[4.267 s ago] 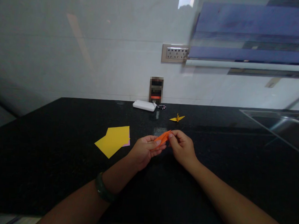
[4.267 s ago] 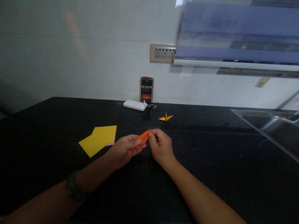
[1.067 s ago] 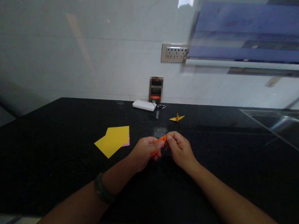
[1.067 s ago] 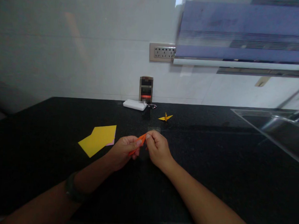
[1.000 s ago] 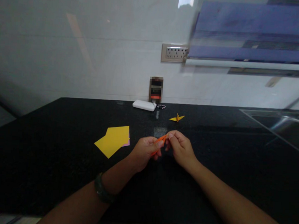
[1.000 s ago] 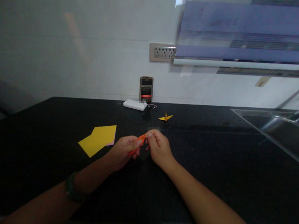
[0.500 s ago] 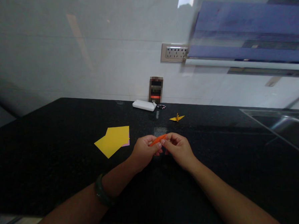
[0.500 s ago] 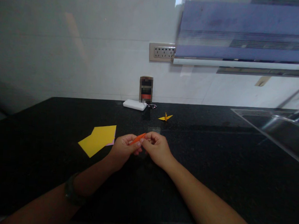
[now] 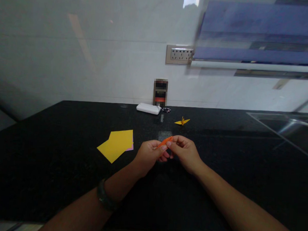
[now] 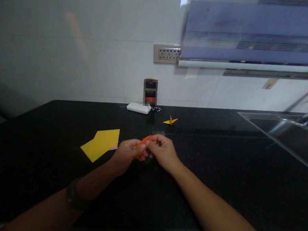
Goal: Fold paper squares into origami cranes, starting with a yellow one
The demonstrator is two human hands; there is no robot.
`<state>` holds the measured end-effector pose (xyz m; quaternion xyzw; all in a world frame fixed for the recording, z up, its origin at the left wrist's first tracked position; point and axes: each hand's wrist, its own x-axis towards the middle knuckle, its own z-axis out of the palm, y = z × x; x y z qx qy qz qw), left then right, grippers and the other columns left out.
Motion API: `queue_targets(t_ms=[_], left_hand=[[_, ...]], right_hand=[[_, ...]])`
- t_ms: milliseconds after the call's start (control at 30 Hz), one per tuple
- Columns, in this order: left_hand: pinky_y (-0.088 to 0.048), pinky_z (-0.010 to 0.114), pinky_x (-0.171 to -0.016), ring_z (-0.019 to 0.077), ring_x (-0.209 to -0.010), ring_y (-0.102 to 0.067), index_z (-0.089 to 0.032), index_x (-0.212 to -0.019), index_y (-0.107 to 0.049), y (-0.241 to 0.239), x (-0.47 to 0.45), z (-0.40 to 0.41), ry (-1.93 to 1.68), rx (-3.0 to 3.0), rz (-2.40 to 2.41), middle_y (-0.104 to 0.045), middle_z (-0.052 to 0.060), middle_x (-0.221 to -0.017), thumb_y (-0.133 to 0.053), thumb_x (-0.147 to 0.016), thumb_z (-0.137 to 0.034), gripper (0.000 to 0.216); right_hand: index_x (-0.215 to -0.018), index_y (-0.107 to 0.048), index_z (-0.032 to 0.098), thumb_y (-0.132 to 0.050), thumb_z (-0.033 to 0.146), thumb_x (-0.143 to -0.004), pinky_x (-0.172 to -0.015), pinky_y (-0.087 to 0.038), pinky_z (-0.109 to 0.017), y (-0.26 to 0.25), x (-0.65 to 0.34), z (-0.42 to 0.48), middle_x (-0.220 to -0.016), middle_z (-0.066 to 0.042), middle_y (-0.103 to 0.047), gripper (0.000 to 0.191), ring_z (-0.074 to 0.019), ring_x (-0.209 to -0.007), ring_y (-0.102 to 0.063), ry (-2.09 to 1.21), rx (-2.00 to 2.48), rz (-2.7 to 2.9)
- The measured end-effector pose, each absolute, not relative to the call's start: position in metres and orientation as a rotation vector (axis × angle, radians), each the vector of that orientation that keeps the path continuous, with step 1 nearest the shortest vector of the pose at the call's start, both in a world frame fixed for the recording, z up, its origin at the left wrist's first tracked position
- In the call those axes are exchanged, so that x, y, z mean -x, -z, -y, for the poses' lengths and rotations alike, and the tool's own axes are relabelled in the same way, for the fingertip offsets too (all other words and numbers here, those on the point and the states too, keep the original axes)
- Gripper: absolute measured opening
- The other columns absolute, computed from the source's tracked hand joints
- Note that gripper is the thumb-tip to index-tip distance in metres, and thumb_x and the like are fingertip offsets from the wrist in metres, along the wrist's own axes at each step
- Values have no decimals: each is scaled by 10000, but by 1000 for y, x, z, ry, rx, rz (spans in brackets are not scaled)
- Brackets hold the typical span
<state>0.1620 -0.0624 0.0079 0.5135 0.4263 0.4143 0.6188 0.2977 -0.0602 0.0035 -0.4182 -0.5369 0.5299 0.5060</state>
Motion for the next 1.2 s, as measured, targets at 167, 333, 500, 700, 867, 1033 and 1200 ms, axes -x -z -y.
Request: queue_targets(t_ms=[167,333,500,700,867,1033,1200], left_hand=[[-381,196,-454,70,-425,-492,-114,-605,-564,-5,-159,62,-920,-1175,-892,-578,3,-510,-583,-693,-312,218],[-352,189,-429,70,-412,-475,-129,-631,-570,-1,-158,63,-903,-1118,-805,-550,-17,-472,-575,-707,-314,201],[-332,191,-429,67,-403,-456,-136,-616,-569,-4,-158,64,-895,-1117,-780,-535,-23,-449,-588,-694,-325,205],[-326,191,-433,63,-400,-445,-137,-611,-573,-5,-159,64,-898,-1126,-791,-525,-27,-440,-580,-704,-325,209],[-318,192,-415,64,-380,-437,-134,-609,-564,-5,-160,64,-908,-1121,-818,-521,-25,-427,-586,-693,-334,217],[-329,192,-411,67,-379,-445,-133,-616,-560,-4,-160,64,-936,-1113,-875,-524,-24,-432,-599,-673,-333,212],[-353,193,-438,68,-412,-464,-135,-586,-551,-5,-159,64,-961,-1193,-870,-537,-22,-458,-609,-668,-336,225]], right_hand=[[-631,-530,147,-645,301,-654,-410,-379,-200,-4,-298,61,-622,11,-578,194,-67,-460,-469,-1301,965,1278],[-603,-512,153,-655,295,-651,-394,-359,-186,-1,-300,61,-625,14,-580,207,-58,-444,-445,-1276,936,1268],[-566,-491,159,-649,312,-654,-392,-346,-189,-1,-300,62,-595,13,-573,238,-60,-429,-434,-1225,959,1254],[-510,-499,159,-610,320,-696,-406,-330,-197,-2,-297,63,-451,41,-484,270,-66,-402,-420,-1172,993,1179],[-487,-513,149,-595,348,-706,-390,-328,-190,-7,-301,58,-435,32,-476,307,-60,-383,-412,-1152,996,1083],[-621,-569,151,-528,448,-725,-354,-362,-198,-9,-306,52,-442,52,-435,317,-58,-357,-358,-1232,971,942],[-601,-563,145,-675,371,-617,-389,-367,-186,-4,-298,62,-583,8,-568,252,-70,-449,-463,-1346,969,1247]])
